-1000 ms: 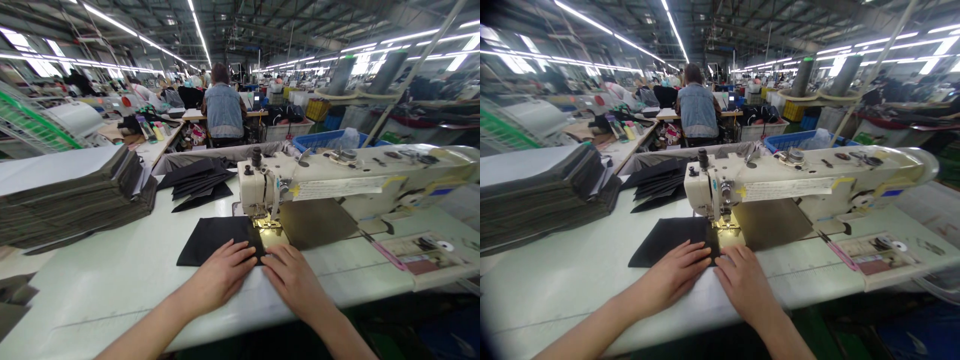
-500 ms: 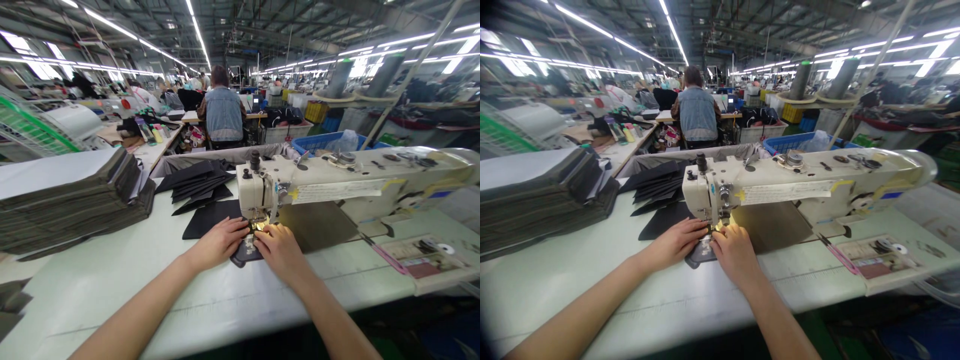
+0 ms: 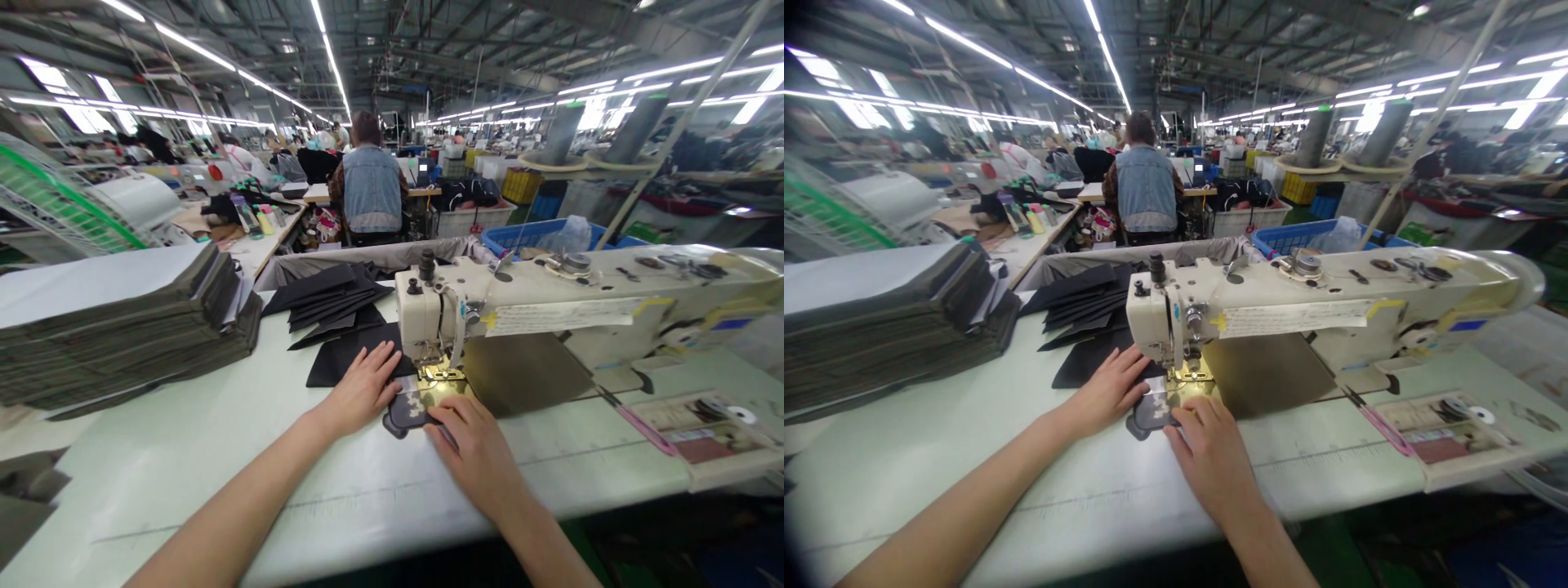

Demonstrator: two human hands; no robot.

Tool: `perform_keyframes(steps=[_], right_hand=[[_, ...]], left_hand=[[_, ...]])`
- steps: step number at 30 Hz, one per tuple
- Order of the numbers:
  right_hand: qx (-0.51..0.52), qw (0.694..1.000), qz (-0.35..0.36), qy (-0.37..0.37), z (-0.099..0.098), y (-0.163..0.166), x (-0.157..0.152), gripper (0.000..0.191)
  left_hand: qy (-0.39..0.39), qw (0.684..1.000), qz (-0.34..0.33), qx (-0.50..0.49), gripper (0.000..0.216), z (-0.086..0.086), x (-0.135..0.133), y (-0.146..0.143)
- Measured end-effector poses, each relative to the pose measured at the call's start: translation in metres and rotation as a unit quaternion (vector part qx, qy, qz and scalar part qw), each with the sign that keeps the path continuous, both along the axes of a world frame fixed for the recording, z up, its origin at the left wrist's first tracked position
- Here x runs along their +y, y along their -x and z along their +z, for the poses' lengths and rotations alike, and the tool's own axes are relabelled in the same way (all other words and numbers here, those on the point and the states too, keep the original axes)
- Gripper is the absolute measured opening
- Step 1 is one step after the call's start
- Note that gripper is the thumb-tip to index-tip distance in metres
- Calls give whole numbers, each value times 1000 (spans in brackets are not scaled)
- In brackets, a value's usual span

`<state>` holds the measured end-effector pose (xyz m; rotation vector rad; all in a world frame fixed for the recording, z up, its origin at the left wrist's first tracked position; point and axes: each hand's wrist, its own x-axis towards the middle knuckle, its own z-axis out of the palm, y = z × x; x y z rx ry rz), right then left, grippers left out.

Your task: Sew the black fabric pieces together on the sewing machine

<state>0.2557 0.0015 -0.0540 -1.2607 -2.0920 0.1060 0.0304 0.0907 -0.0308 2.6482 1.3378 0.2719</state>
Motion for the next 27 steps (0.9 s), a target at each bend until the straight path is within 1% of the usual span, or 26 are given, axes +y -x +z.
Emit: perform_keyframes(steps=[4,6,9,10,13,14,15,16,17,18,19,20,21,22,23,24,25,26,27], right_hand=[[6,1000,-5,-6,2,-4,0,13],[6,1000,-7,-9,1,-5,0,14],[9,1000,-6,-6,-3,-6,0,15],[11,1000,-4,-5,-4,-6,0,15],[15,1000,-2,-6,-8,-7,1,16],[17,1000,-2,-6,-9,-7,1,16],[20,1000,-3,-5,-9,-8,1,15],[22,1000,-4,-3,-9,-8,1,15],[24,1000,-4,-1,-8,-8,0,14],[25,1000,-3,2,-8,-8,0,14],[26,1000,-3,3,-7,-7,0,13],[26,1000,-2,4,-7,-7,0,13],[26,1000,-2,5,-7,-6,0,13],[26,1000,-2,4,-8,-6,0,13],[27,1000,-3,2,-8,-7,1,13],[28,1000,-3,1,-8,-7,1,14],[31,1000,-3,1,-9,-8,2,15],[35,999,-2,1,-8,-9,3,16],[38,999,-4,2,-6,-10,3,17]], left_hand=[[27,998,28,41,49,11,-10,1],[34,997,41,53,52,19,-20,3],[11,995,56,81,62,28,-34,2],[2,994,62,86,58,31,-37,1],[5,995,69,68,28,39,-39,-1],[12,996,79,27,23,42,-38,0],[11,994,105,-42,23,44,-36,2],[0,979,151,-137,27,46,-33,6],[-17,946,208,-249,32,47,-31,11],[-35,892,269,-361,37,47,-29,17],[-56,833,324,-445,42,45,-27,24],[-76,794,363,-482,47,42,-26,31],[-97,784,383,-479,52,36,-27,38],[-120,804,383,-439,58,30,-29,45],[-140,844,361,-370,61,24,-32,51],[-157,890,318,-288,61,17,-37,56],[-158,931,258,-205,60,12,-43,59],[-148,961,196,-131,57,9,-49,62],[-130,978,144,-72,55,8,-56,62]])
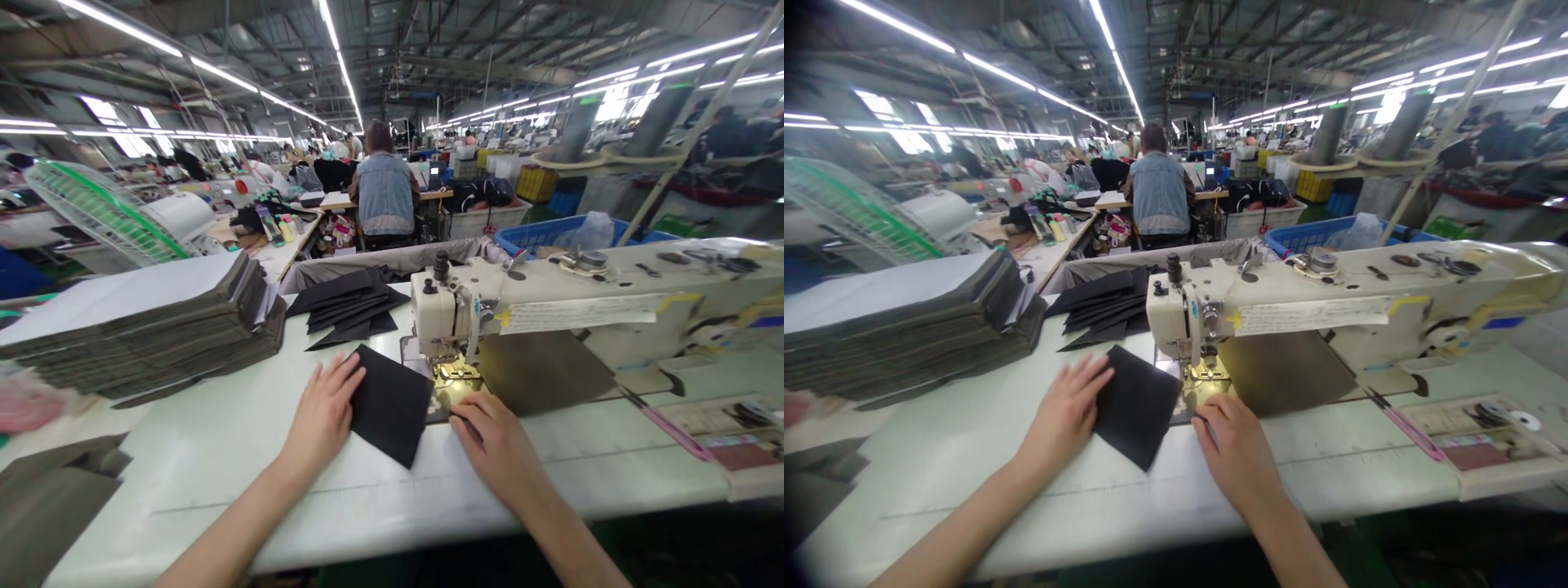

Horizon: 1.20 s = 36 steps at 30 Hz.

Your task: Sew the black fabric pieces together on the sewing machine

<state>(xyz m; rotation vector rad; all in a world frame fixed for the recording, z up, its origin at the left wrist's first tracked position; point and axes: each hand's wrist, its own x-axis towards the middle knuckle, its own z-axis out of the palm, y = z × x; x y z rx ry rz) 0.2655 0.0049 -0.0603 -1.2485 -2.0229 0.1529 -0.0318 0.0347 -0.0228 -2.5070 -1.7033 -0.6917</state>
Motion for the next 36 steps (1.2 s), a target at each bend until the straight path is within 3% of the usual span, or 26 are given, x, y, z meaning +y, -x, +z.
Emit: perform_keyframes(steps=[2,5,8,10,12,16,19,22,25,36], right_hand=[[-3,1000,-20,5,8,3,0,23],[-3,998,-59,-13,29,25,-6,30],[28,998,23,-42,42,66,-19,29],[-1,994,106,-25,37,90,-25,46],[-32,996,81,4,21,100,-27,50],[-69,996,1,54,-7,71,-22,42],[-79,996,13,40,-10,37,-17,40],[-79,996,42,27,-5,17,-12,39],[-75,996,41,29,-4,13,-4,37],[-62,996,36,46,-5,14,7,37]], left_hand=[[54,994,-58,76,53,3,-13,-2],[91,985,-90,112,58,8,-27,-9],[73,985,-120,103,63,1,-36,-10],[62,984,-135,102,64,-8,-41,-5],[60,983,-136,109,65,-15,-45,1],[63,985,-101,124,60,-12,-48,0],[68,989,-70,113,43,-3,-39,-20],[95,982,-139,84,46,2,-22,-46],[136,964,-218,73,55,1,-6,-60],[154,961,-216,81,56,-2,10,-57]])
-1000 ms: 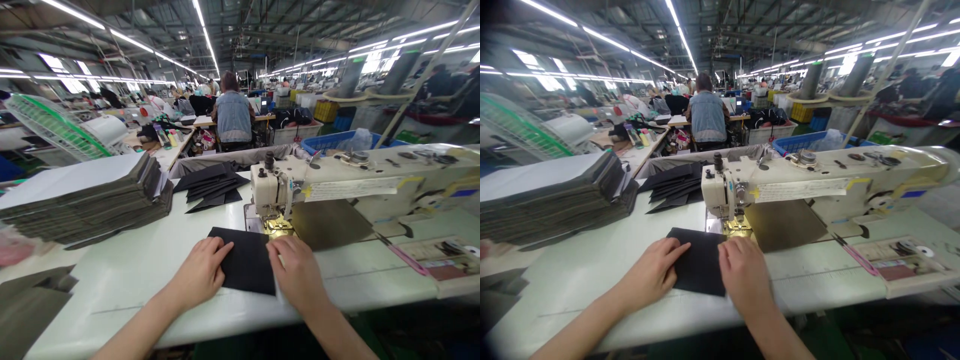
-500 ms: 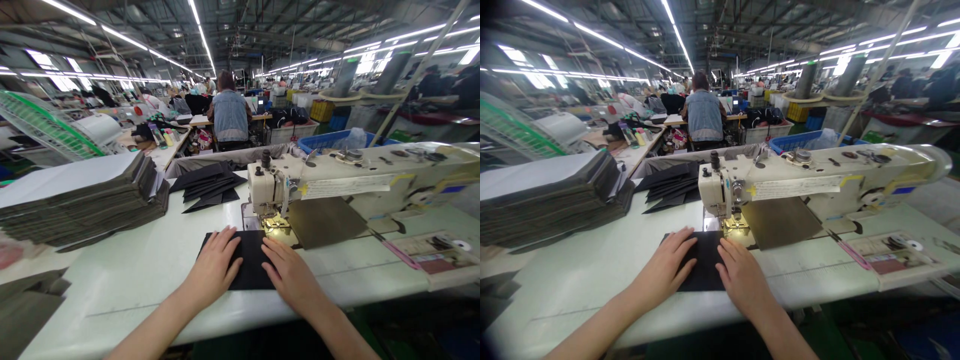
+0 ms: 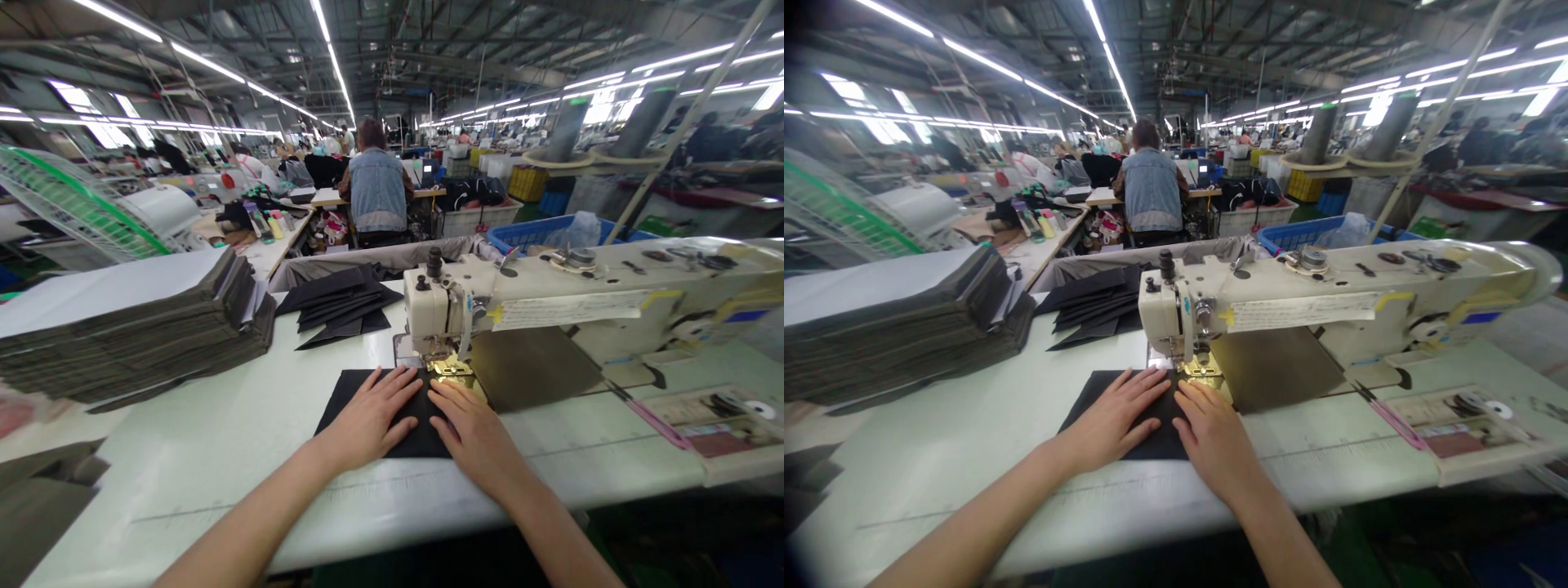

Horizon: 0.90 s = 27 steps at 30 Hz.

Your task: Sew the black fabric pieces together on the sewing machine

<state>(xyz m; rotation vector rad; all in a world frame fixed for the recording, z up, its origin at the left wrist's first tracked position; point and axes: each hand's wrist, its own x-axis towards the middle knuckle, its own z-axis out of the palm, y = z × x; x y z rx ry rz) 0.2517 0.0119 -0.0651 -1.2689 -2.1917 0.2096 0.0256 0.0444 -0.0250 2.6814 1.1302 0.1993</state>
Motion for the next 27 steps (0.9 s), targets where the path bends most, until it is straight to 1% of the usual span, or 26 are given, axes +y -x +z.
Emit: perform_keyframes(steps=[4,8,12,14,15,17,19,21,23,27], right_hand=[[-3,1000,0,6,2,1,0,37],[-10,1000,-5,5,6,2,3,36],[-9,1000,2,-7,9,-1,0,34],[0,999,15,-29,9,-5,-10,31],[6,999,24,-41,8,-8,-17,28],[20,997,42,-62,7,-14,-31,25],[29,996,50,-70,7,-19,-42,26],[28,996,53,-67,9,-22,-48,27],[21,996,56,-59,13,-22,-46,27],[0,998,45,-45,18,-15,-30,24]], left_hand=[[-5,1000,-2,-5,55,0,0,-1],[-4,1000,-4,2,56,-1,6,1],[-3,1000,-3,11,55,3,8,2],[-10,1000,-12,5,51,7,0,-1],[-10,999,-32,1,48,9,-6,-3],[0,996,-92,-10,46,13,-22,-8],[12,990,-139,-24,45,16,-38,-13],[13,989,-141,-37,42,17,-48,-16],[12,991,-129,-43,42,16,-50,-17],[5,992,-120,-44,41,13,-34,-15]])
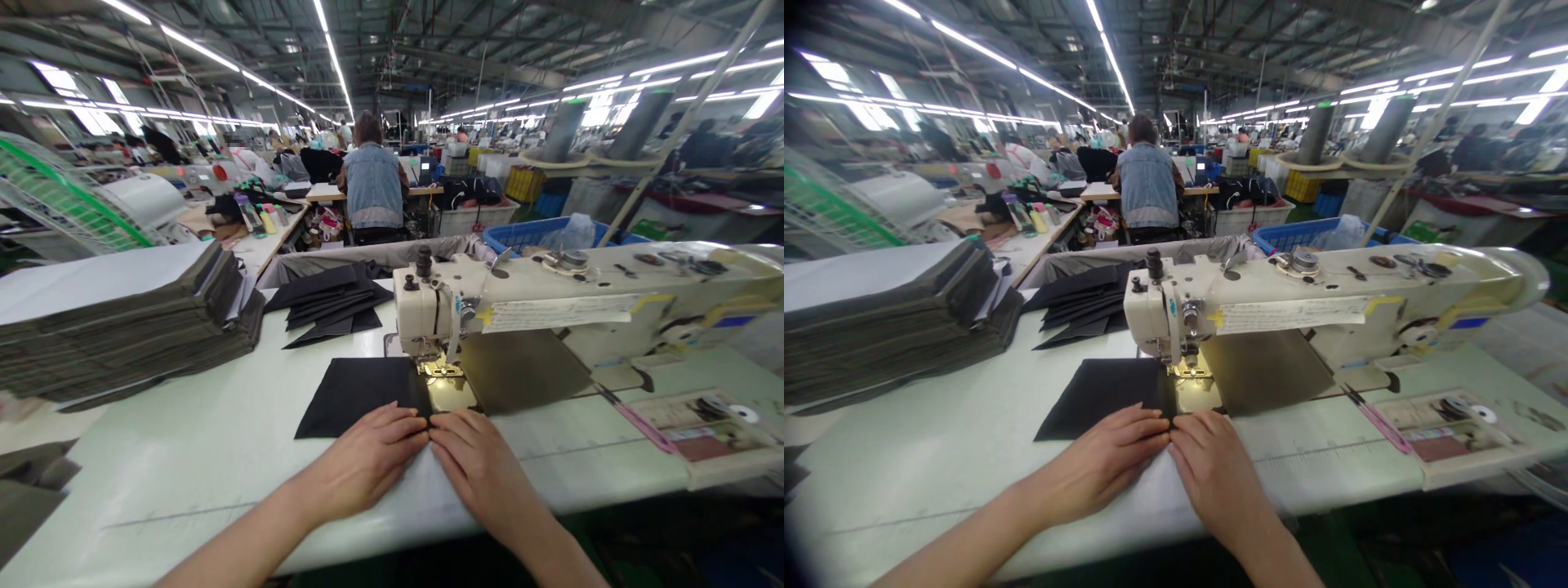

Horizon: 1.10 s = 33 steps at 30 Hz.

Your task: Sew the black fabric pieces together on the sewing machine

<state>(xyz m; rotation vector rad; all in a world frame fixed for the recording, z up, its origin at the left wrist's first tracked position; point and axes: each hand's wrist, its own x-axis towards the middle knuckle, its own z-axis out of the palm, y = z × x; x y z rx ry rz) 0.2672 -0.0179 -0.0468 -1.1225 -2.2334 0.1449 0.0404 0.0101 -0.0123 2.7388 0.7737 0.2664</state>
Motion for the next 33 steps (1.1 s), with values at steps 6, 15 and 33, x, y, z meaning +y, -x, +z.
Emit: perform_keyframes(steps=[6,15,33], right_hand=[[-21,996,-89,2,3,-5,26,17],[-59,957,-283,35,-4,-43,42,12],[435,805,-264,307,17,-66,52,38]], left_hand=[[-6,1000,9,-16,39,0,32,3],[-20,999,10,-46,37,1,72,2],[-36,996,85,-9,39,-9,78,2]])
